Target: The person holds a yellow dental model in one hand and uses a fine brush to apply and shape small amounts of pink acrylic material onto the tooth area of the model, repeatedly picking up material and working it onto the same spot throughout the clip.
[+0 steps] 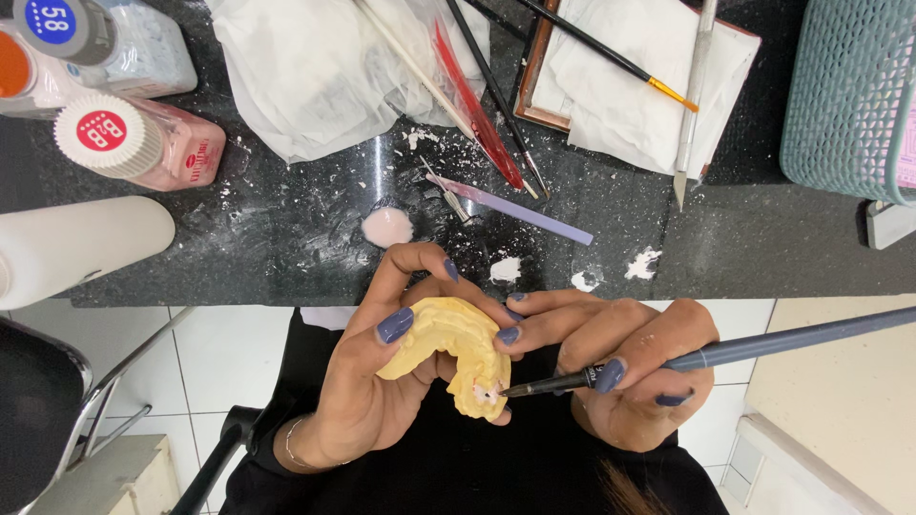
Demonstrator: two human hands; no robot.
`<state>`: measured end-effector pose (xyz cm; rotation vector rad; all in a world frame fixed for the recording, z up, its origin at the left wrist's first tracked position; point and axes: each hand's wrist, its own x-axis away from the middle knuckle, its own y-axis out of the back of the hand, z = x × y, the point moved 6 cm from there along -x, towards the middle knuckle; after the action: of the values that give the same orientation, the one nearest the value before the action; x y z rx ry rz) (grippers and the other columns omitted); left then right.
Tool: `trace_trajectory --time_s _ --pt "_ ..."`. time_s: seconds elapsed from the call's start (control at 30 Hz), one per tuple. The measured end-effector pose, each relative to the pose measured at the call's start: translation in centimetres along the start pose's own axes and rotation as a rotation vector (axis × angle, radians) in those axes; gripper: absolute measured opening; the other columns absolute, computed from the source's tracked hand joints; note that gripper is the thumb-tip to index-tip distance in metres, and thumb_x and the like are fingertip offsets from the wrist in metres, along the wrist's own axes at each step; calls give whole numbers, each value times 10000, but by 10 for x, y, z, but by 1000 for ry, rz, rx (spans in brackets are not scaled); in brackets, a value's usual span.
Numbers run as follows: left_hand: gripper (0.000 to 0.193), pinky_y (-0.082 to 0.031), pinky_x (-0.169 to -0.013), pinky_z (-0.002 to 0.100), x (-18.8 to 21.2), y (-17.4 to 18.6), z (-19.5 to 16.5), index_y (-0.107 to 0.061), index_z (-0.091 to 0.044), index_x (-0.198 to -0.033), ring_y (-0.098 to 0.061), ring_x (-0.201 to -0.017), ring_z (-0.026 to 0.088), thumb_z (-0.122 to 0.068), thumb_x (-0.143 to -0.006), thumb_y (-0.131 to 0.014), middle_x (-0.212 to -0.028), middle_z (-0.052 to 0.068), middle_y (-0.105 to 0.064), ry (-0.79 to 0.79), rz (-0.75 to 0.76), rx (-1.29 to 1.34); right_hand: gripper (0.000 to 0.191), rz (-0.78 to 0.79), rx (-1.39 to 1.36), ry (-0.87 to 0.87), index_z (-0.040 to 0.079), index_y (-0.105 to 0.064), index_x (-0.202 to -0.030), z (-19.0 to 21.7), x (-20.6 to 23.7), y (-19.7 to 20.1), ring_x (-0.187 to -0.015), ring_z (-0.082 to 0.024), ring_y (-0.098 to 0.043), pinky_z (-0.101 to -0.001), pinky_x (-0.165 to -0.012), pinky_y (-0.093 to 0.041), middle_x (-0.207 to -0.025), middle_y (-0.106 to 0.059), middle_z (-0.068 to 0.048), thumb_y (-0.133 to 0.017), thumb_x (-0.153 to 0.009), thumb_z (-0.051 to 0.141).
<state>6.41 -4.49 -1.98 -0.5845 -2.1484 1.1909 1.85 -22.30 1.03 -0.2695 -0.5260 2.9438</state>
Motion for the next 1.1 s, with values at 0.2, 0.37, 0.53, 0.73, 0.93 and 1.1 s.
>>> trace_trajectory --time_s 0.2,0.37,0.53,0.73,0.93,1.1 --pt "476 -686 -812 494 -1 0 0 -269 -21 -1378 -695 -1109 359 -308 -1037 -438 -1276 340 -575 8 10 10 280 -18 0 0 105 -494 -1087 0 1 -1 -811 -398 -774 -637 -977 -594 -707 -582 -101 -488 -1150 378" --pt "475 -684 -815 488 0 0 0 -276 -18 -1378 -694 -1116 355 -307 -1039 -440 -1279 339 -576 3 4 14 288 -17 6 -8 102 -495 -1085 0 0 -1 -811 -395 -772 -636 -978 -595 -700 -581 -99 -486 -1155 382" --pt "482 -673 -818 465 0 1 1 -282 -17 -1392 -695 -1112 350 -309 -1046 -445 -1278 343 -583 -4 3 4 276 -6 -10 20 104 -494 -1086 -1 -2 0 -810 -397 -776 -638 -967 -595 -697 -580 -96 -483 -1143 374" --pt "488 -683 -812 476 0 0 1 -280 -18 -1387 -698 -1098 348 -314 -1041 -455 -1281 338 -581 -6 15 13 279 -4 -8 19 103 -492 -1087 -1 -1 0 -813 -399 -771 -638 -975 -592 -705 -582 -102 -491 -1145 375" --pt "484 -690 -801 481 0 1 2 -280 -22 -1369 -699 -1095 348 -325 -1034 -452 -1272 336 -585 13 1 -3 265 -13 -3 7 109 -486 -1090 0 -1 -1 -814 -397 -771 -644 -982 -589 -711 -578 -97 -481 -1153 366" --pt "477 -656 -810 437 0 2 1 -293 -12 -1384 -696 -1112 355 -320 -1056 -449 -1279 349 -597 -1 -14 -40 277 -2 5 7 111 -480 -1081 0 -1 -1 -802 -389 -766 -643 -978 -580 -707 -579 -95 -469 -1150 379"
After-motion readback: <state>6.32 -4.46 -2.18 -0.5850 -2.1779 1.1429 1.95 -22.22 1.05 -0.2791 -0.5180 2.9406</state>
